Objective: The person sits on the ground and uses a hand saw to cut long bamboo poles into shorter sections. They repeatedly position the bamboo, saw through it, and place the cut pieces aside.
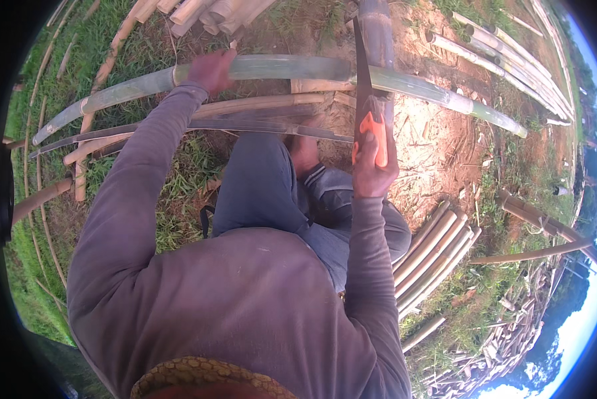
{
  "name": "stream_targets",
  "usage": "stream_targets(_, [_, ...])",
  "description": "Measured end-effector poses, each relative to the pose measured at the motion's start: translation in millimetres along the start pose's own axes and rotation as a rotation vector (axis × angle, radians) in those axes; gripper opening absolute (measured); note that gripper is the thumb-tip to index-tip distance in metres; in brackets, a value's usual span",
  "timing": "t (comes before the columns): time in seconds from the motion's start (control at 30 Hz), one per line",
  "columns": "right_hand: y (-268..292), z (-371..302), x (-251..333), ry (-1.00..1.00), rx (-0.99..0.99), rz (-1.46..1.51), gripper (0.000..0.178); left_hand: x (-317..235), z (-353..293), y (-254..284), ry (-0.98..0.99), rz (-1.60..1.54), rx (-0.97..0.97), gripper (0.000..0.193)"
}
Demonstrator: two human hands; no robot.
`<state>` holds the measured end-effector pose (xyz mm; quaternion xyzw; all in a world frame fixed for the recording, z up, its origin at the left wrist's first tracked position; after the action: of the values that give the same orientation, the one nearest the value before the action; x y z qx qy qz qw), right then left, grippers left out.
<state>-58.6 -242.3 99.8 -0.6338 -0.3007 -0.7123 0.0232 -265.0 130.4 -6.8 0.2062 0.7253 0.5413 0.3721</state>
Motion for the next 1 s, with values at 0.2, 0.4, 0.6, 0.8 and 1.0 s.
stream_targets(0.2, [77,-133,-10,-0.033,0.042,-0.033,0.048,-3,-7,-9,-0.05,0.006,-0.031,0.066])
stream_targets(0.4, [-22,49,1,0.004,0.005,-0.016,0.035,-8,0,-11,-0.052,-0.014,-0.012,0.066])
stream_targets(0.6, [17,-36,-18,-0.006,0.041,0.115,0.043,1,-1,3,0.002,0.009,-0.034,0.062])
stream_targets(0.8, [71,-132,-17,-0.031,-0.013,-0.004,0.063,-2,-7,-11,-0.033,-0.023,-0.035,0.061])
stream_targets(1.0, [-28,66,6,-0.002,0.034,0.062,0.039,-11,2,-5,-0.023,-0.01,0.003,0.058])
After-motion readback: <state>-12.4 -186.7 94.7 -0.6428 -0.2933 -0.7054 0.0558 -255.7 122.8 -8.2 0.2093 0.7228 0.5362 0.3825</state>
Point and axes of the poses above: each hand's wrist, its own z-axis towards the middle knuckle, its own y-axis out of the back of the hand, x = y × z, the point moved 6 cm from there along z, towards the middle knuckle, and after that the axes turned 11 degrees about -z, right-handed, at the moved point
